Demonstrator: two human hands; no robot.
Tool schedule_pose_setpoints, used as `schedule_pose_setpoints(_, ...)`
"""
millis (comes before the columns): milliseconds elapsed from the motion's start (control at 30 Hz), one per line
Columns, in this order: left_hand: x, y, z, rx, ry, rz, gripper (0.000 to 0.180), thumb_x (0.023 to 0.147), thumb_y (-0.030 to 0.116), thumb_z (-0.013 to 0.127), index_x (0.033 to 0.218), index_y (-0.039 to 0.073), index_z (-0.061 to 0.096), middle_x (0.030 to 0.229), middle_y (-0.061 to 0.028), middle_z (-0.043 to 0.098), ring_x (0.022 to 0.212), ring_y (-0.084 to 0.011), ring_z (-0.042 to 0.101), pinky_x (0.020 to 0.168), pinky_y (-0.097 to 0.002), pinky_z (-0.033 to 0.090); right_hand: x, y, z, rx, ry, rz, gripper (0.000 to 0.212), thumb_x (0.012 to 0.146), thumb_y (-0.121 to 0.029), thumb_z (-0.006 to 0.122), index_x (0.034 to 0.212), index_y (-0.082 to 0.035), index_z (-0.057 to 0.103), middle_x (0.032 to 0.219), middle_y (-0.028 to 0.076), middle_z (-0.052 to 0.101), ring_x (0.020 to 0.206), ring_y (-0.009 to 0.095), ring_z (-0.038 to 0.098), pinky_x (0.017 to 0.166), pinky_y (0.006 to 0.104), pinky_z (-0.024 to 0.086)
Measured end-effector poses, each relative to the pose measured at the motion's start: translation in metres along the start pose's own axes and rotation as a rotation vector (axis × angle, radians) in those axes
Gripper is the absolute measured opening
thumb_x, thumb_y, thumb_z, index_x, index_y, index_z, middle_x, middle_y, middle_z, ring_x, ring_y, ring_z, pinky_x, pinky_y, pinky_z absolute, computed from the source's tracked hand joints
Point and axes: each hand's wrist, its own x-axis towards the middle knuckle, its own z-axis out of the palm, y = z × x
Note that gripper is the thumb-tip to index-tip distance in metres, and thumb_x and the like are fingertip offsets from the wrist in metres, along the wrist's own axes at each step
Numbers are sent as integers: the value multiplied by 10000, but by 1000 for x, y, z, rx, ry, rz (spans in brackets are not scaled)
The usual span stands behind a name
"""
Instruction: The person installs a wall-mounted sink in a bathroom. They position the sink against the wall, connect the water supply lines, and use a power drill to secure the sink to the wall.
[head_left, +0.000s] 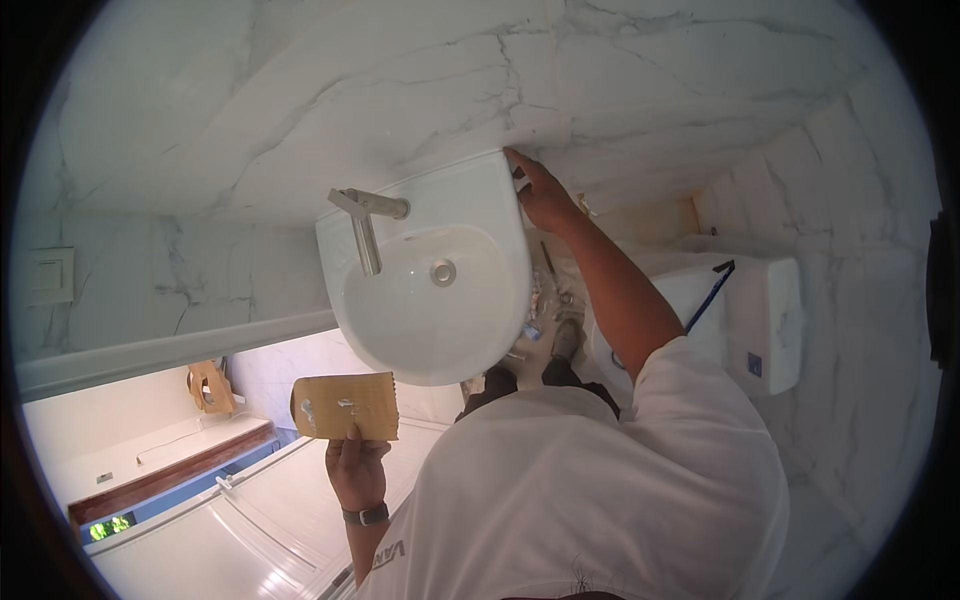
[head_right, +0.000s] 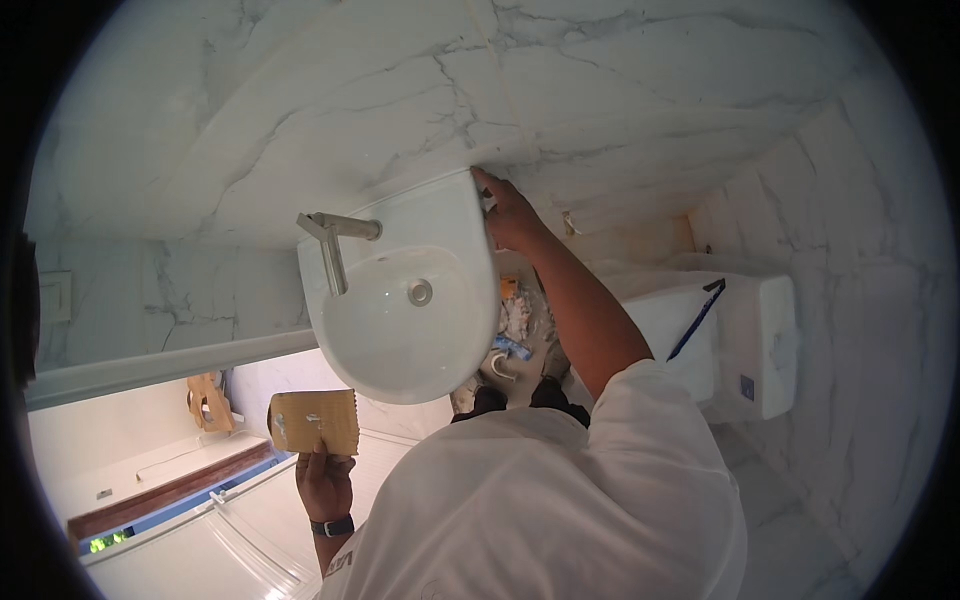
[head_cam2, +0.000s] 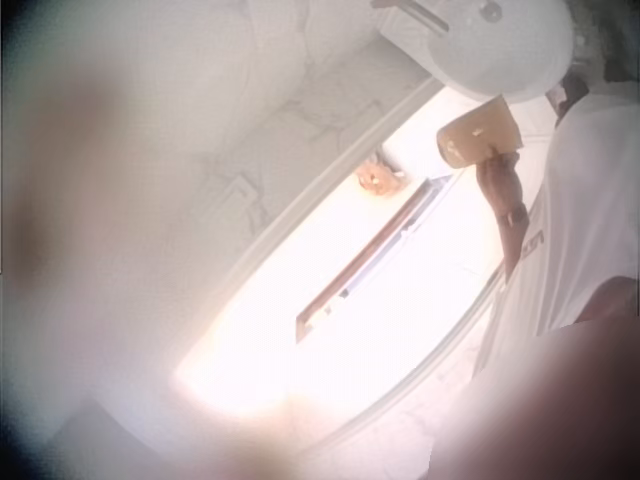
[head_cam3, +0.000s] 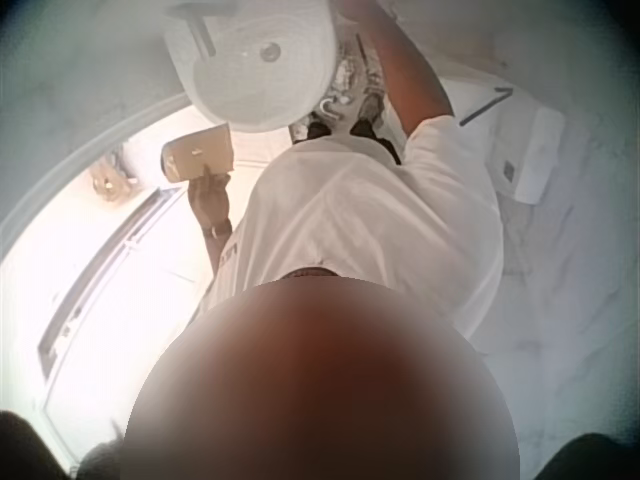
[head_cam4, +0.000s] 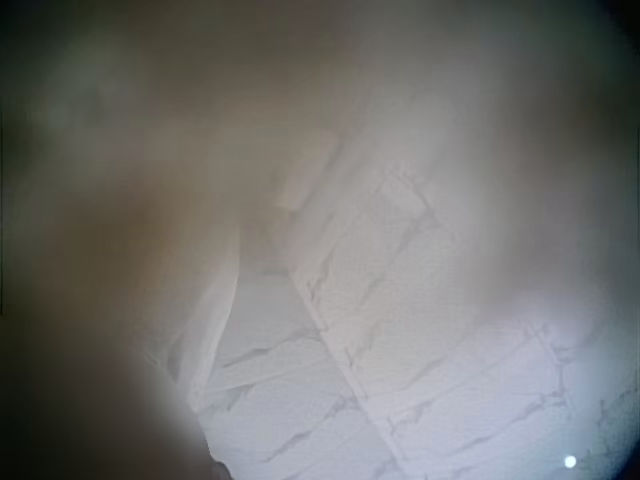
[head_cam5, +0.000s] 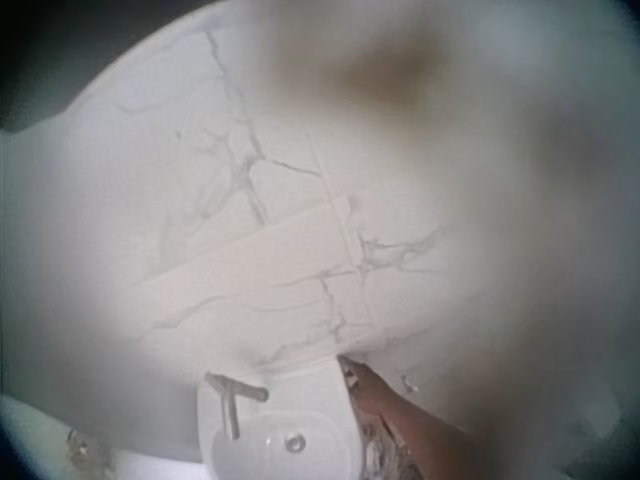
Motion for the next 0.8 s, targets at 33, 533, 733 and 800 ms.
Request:
schedule_pose_setpoints(33,0,0,2,2,6,-6,192,1032,171,597,1108,-2,633,928,-110,717,730,-185,671,632,-310,510,2,12,2,8,4,22,781,865,51,507,1583,-223,371,1409,165,534,1265,303,549,1064,373,449)
schedule_pose_setpoints(533,4,-1,-15,-53,5,18,217,1058,180,546,1122,-10,630,896,-106,710,739,-187,683,670,-329,557,-144,-55,8,-185,150,-1,563,910,-71,662,1453,-63,512,1206,129,618,1010,200,629,930,363,523)
schedule_pose_setpoints(733,6,-5,-40,-125,64,16,196,1052,185,565,1108,8,628,889,-95,709,758,-173,696,696,-318,582,-205,-134,68,204,-575,-195,559,925,-42,663,1465,-64,522,1060,62,626,934,138,606,886,326,521)
schedule_pose_setpoints(800,15,-11,-50,-179,75,47,193,1048,184,574,1110,10,630,884,-91,708,770,-169,701,710,-314,598,-207,-147,102,356,-763,-183,572,941,-49,648,1492,-83,495,1056,62,607,929,137,596,863,316,525)
